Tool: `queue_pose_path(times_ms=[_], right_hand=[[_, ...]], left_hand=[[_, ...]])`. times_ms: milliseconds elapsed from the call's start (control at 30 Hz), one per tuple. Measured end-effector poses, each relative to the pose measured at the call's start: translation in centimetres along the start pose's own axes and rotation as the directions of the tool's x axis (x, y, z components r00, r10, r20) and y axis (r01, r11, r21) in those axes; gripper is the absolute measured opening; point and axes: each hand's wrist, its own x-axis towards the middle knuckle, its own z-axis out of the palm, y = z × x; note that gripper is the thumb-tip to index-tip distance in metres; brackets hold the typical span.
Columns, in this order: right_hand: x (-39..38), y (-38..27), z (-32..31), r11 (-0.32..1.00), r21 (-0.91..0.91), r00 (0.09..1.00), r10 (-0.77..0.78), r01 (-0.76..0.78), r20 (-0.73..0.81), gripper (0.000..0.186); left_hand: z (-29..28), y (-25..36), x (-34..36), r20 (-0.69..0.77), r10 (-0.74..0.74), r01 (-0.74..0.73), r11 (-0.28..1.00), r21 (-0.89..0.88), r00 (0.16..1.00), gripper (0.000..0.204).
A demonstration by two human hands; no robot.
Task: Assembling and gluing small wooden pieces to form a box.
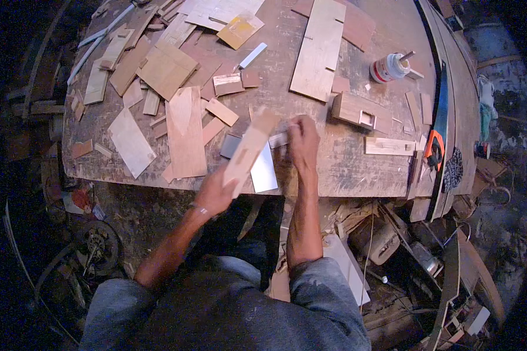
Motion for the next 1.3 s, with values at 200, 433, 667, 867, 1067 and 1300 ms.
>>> queue_pose_path(times_ms=[200,433,667,867,1067,1300], right_hand=[[1.2,-2.4,6.1,0.664,-0.658,0.923,-0.359,0.355,0.136,0.023],[1.6,-1.4,6.4,0.956,-0.269,0.988,-0.086,0.118,0.129,0.020],[-0.8,-2.8,-1.5,0.897,0.421,0.982,0.065,-0.135,0.176,0.014],[-4.6,-7.1,-8.9,0.949,0.273,0.940,0.063,-0.161,0.336,0.019],[-6.6,-5.4,-15.2,0.956,0.270,0.934,0.013,-0.117,0.356,0.020],[-6.2,0.0,-21.7,0.962,0.179,0.908,-0.258,0.209,0.329,0.019]], left_hand=[[-6.3,-3.4,-7.2,0.030,-0.413,0.381,0.810,-0.446,0.910,0.035],[-7.6,-8.9,-4.1,-0.146,-0.468,0.328,0.779,-0.535,0.872,0.043],[-8.5,-6.4,-0.7,-0.584,-0.090,0.340,0.879,0.334,0.807,0.039],[-1.8,5.5,3.4,-0.145,-0.101,0.008,0.844,-0.537,0.984,0.036],[7.7,15.1,5.8,0.259,-0.031,0.237,0.520,-0.820,0.965,0.032],[16.5,17.4,5.3,0.480,0.096,0.476,0.060,-0.877,0.872,0.024]])
